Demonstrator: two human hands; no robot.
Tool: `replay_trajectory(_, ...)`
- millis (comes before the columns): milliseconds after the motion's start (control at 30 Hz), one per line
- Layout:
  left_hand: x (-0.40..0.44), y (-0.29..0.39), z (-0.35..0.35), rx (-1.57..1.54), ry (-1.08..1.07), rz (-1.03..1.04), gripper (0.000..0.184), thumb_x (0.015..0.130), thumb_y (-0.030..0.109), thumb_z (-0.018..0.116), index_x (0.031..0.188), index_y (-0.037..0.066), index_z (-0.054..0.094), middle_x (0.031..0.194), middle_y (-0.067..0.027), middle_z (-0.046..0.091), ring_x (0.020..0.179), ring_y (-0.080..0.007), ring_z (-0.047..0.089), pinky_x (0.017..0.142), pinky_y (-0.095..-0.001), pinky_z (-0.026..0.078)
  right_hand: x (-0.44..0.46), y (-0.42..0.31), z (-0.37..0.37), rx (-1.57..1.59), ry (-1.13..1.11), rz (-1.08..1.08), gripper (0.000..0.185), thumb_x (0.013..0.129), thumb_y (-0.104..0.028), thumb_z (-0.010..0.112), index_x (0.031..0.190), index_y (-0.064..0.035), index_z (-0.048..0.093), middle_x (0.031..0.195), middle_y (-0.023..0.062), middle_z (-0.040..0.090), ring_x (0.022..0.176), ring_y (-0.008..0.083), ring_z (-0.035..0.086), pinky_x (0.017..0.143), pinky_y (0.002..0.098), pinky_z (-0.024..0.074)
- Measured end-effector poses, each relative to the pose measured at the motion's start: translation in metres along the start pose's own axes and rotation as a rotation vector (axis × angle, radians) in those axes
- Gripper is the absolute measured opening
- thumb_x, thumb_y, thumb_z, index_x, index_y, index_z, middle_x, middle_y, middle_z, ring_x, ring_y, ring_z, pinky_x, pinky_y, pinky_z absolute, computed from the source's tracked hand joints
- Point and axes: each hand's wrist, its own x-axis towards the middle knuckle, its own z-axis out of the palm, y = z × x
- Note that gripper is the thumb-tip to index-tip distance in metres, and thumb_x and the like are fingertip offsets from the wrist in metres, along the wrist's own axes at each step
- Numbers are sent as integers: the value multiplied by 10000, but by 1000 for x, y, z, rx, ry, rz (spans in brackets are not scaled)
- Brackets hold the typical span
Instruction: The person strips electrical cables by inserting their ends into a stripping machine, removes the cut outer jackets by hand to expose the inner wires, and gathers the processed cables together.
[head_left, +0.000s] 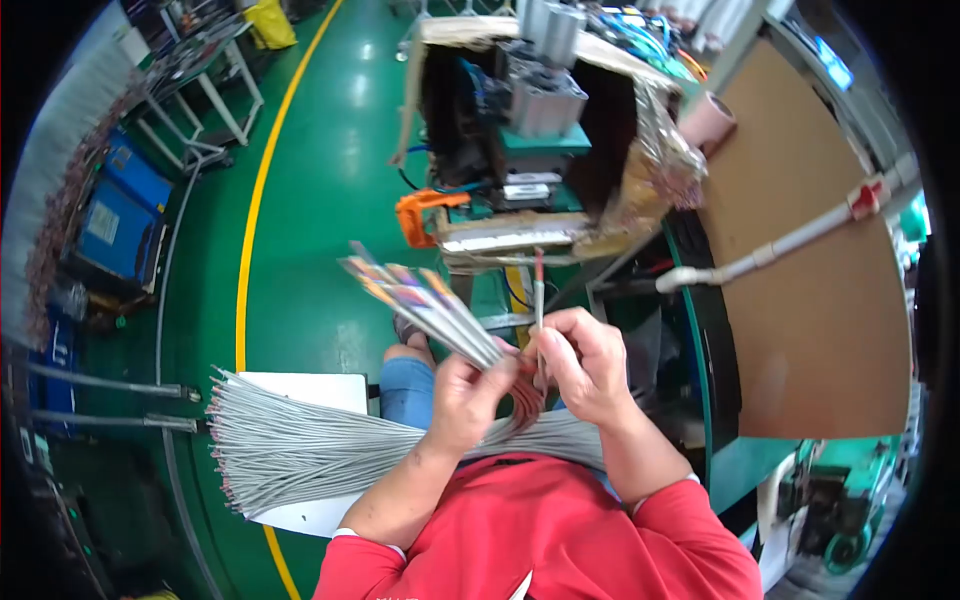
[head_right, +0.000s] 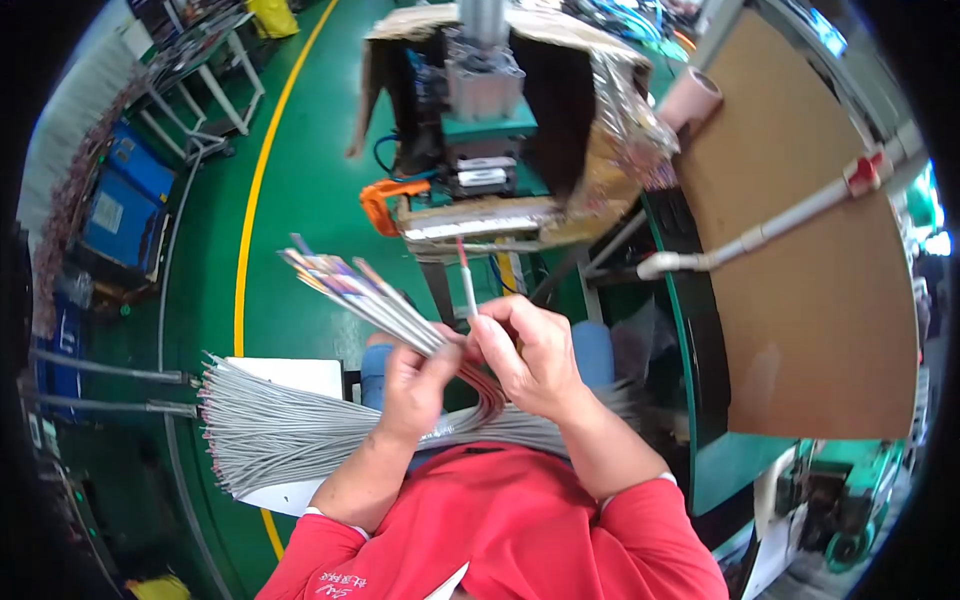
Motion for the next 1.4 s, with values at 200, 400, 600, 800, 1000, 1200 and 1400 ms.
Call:
replay_trajectory(200, 12, 9, -11, -490, 91, -26, 173, 925, 130, 644, 1040, 14, 589, 699, 6, 532, 581, -89, 493, 596, -265, 438, -15, 7, -13, -10, -93, 126, 118, 864, -67, 683, 795, -10, 607, 630, 53, 615, 507, 92, 575, 471, 247, 447)
replay_trajectory(400, 17, 12, -5, -379, 78, -138, 192, 911, 195, 657, 1005, 42, 588, 630, 12, 464, 540, -90, 431, 552, -278, 378, -28, 10, -15, -6, -138, 136, 156, 847, -90, 714, 779, -11, 598, 638, 67, 624, 508, 105, 592, 473, 251, 462)
replay_trajectory(600, 16, 7, 3, -330, 42, -117, 186, 913, 181, 659, 1005, 36, 587, 614, 22, 442, 535, -89, 429, 555, -279, 376, -24, 6, -18, 84, -165, 147, 131, 856, -81, 714, 796, 1, 630, 601, 29, 593, 525, 70, 532, 471, 244, 401)
replay_trajectory(800, 13, 9, 2, -361, 92, -97, 174, 921, 173, 652, 997, 32, 583, 621, 18, 450, 543, -91, 435, 557, -272, 372, -26, 12, -18, 3, -195, 33, 135, 883, -118, 696, 841, 6, 668, 625, 46, 604, 566, 101, 555, 506, 264, 423)
replay_trajectory(1000, 10, 8, 3, -361, -25, -86, 180, 923, 121, 657, 1058, 9, 618, 668, 11, 517, 562, -91, 455, 557, -252, 396, -28, 4, -18, 301, -203, 278, 120, 860, -90, 708, 806, 7, 662, 638, 61, 618, 529, 107, 547, 477, 262, 415)
replay_trajectory(1200, 12, 11, 3, -448, 36, -126, 311, 922, 195, 646, 1143, -12, 576, 618, 43, 439, 534, -86, 424, 549, -267, 372, -30, 11, -16, -5, -20, 66, 135, 831, -76, 731, 763, 0, 643, 626, 58, 614, 514, 88, 537, 462, 254, 411)
replay_trajectory(1400, 5, 19, 2, 44, -399, 205, 331, 933, 184, 642, 1162, -48, 584, 627, 36, 464, 537, -90, 428, 513, -239, 364, -31, 15, -14, -58, -11, 130, 167, 831, -91, 715, 726, -11, 611, 620, 71, 620, 513, 132, 579, 475, 267, 439)
